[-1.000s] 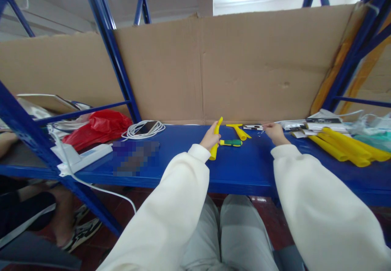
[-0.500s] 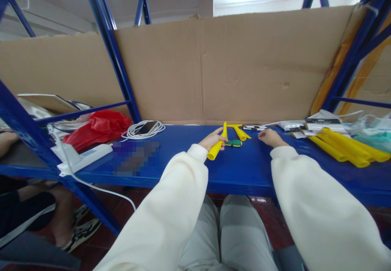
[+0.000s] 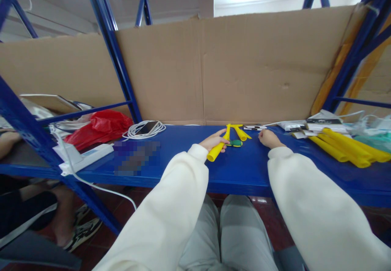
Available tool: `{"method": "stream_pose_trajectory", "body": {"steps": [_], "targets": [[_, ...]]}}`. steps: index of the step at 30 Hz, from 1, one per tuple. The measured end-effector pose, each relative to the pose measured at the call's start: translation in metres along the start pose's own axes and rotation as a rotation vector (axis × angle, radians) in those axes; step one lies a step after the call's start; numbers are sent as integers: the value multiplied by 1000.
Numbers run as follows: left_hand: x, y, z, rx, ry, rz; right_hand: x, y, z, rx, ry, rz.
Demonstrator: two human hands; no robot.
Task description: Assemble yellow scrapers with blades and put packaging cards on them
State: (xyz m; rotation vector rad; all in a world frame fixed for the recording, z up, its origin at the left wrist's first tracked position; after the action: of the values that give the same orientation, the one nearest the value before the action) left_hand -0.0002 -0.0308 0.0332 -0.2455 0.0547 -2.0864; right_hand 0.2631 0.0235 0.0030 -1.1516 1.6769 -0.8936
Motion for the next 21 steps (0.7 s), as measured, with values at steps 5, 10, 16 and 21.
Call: {"method": "stream_pose_trajectory", "body": {"steps": [5,10,16,21], "targets": [[0,1,0,-1,0,-4,-2,1,-2,37,-10,-12],[0,1,1,-11,4,6,-4,0,-6,75,2,-41],[2,2,2,-11,0,2,-4,1,-6,32,-2,-28],[4,3,3,-6,4,6,-6,3,-3,-25,-18,4]]}}
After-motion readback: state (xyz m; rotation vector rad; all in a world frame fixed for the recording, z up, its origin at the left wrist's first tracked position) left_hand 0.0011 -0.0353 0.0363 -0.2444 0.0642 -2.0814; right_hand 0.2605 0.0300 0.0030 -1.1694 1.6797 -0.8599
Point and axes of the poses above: each hand's wrist, its own x-axis away from the middle knuckle, its own y-axis out of the palm, z = x × y, the point moved 1 cm from there along -x, towards the middle knuckle, and after that the axes turned 10 degrees about -x, right-handed, at the moved point
